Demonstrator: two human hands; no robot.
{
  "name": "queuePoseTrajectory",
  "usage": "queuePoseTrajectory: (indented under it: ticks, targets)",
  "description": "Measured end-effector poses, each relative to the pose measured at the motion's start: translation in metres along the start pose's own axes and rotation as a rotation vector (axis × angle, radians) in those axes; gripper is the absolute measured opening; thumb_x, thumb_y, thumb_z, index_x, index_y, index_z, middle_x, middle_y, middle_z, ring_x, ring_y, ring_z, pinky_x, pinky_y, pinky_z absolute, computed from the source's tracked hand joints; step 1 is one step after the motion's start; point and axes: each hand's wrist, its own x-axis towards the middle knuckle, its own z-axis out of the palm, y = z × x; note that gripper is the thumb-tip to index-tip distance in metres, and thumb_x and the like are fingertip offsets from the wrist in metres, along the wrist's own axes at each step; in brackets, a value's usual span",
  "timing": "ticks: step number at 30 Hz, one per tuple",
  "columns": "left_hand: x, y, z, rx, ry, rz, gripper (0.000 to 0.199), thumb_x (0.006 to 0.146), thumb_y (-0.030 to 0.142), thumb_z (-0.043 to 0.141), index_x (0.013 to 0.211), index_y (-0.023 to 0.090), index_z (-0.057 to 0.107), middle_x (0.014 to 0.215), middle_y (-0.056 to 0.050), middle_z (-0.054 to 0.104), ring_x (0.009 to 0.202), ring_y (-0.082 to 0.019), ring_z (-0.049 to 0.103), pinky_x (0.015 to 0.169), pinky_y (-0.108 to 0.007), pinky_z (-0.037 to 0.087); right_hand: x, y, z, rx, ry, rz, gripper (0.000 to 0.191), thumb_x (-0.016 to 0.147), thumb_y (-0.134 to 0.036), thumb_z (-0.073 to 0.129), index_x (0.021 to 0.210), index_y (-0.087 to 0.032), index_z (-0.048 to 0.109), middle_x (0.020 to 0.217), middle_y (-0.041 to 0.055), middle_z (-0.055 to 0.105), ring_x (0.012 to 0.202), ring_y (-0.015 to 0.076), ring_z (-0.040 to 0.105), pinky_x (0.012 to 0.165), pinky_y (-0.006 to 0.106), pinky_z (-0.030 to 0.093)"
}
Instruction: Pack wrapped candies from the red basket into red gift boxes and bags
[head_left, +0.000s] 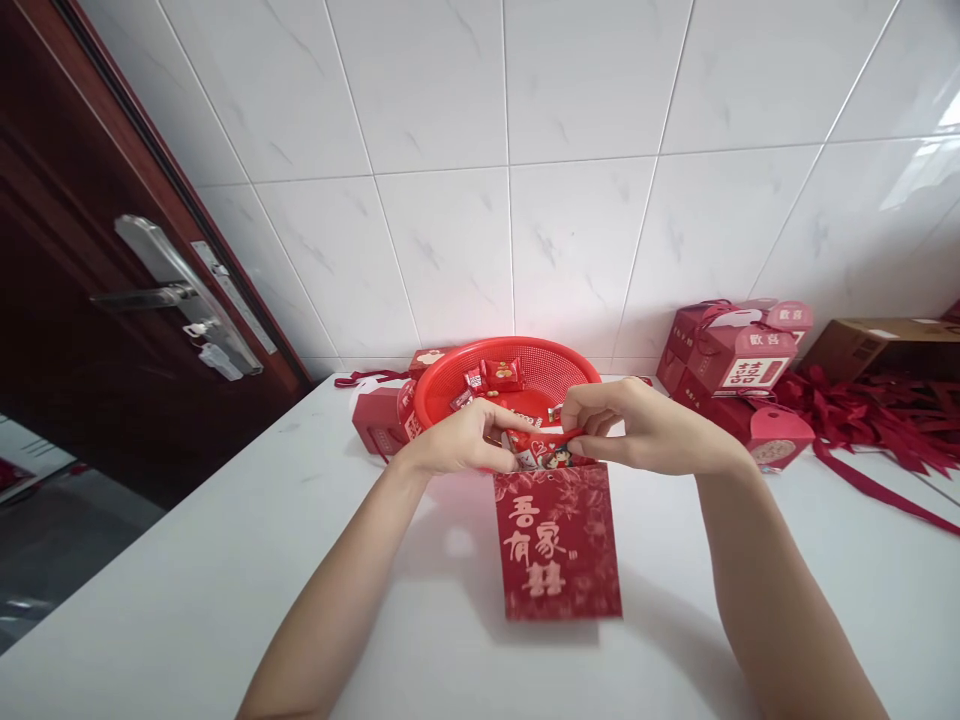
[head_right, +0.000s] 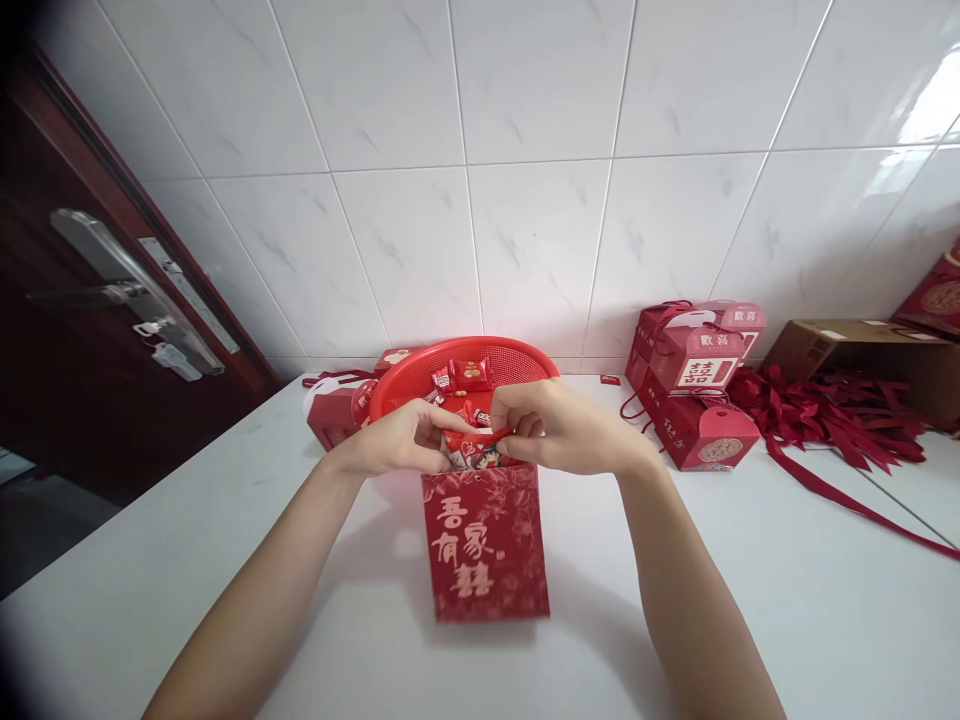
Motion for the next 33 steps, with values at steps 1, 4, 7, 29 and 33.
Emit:
queuePoseTrajectory:
  ticks: [1, 4, 7, 29, 33]
  targets:
    - [0.002, -0.001, 0.0, -0.044, -0.024, -0.01, 0.046, 0.061, 0.019, 0.063, 0.104, 0.015, 0.079, 0.058, 0.004, 0.052, 0.054, -0.009, 0.041, 0.053, -0.024, 0.034, 0.0, 0.0, 0.0, 0.036, -0.024, 0.003, 0.007, 0.083, -0.013, 0.058, 0.084, -0.02, 0.058, 0.077, -0.0001, 0.071, 0.069, 0.0149, 0.067, 0.06, 0.026, 0.052]
    - [0.007, -0.002, 0.0, -0.069, -0.049, -0.051, 0.043, 0.058, 0.017, 0.062, 0.097, 0.014, 0.081, 0.056, 0.005, 0.05, 0.054, -0.008, 0.038, 0.052, -0.023, 0.031, 0.002, 0.002, 0.0, 0.041, -0.077, 0.025, 0.006, 0.083, -0.016, 0.061, 0.082, -0.02, 0.057, 0.076, 0.0003, 0.07, 0.068, 0.0148, 0.067, 0.059, 0.026, 0.052]
    - [0.007, 0.0, 0.002, -0.01, -0.028, -0.069, 0.051, 0.059, 0.014, 0.064, 0.108, 0.014, 0.079, 0.053, 0.007, 0.048, 0.053, -0.008, 0.038, 0.052, -0.023, 0.031, 0.004, 0.008, -0.001, 0.037, -0.106, 0.037, 0.007, 0.083, -0.016, 0.062, 0.079, -0.019, 0.057, 0.077, 0.0006, 0.07, 0.069, 0.0147, 0.067, 0.06, 0.026, 0.053]
    - [-0.026, 0.024, 0.012, 0.403, 0.089, 0.078, 0.06, 0.071, 0.01, 0.062, 0.127, 0.029, 0.071, 0.126, -0.002, 0.069, 0.102, -0.024, 0.069, 0.081, -0.03, 0.057, 0.008, -0.003, 0.018, -0.264, -0.419, -0.022, 0.028, 0.078, 0.003, 0.044, 0.066, -0.017, 0.06, 0.064, -0.0016, 0.055, 0.06, 0.0111, 0.041, 0.059, 0.027, 0.031]
    - [-0.028, 0.026, 0.016, 0.442, 0.057, 0.096, 0.061, 0.073, 0.009, 0.059, 0.131, 0.028, 0.068, 0.125, -0.003, 0.069, 0.102, -0.022, 0.069, 0.079, -0.028, 0.056, 0.001, -0.013, 0.021, -0.32, -0.447, -0.011, 0.026, 0.077, 0.003, 0.046, 0.061, -0.017, 0.047, 0.063, -0.0018, 0.051, 0.06, 0.0111, 0.04, 0.056, 0.028, 0.027]
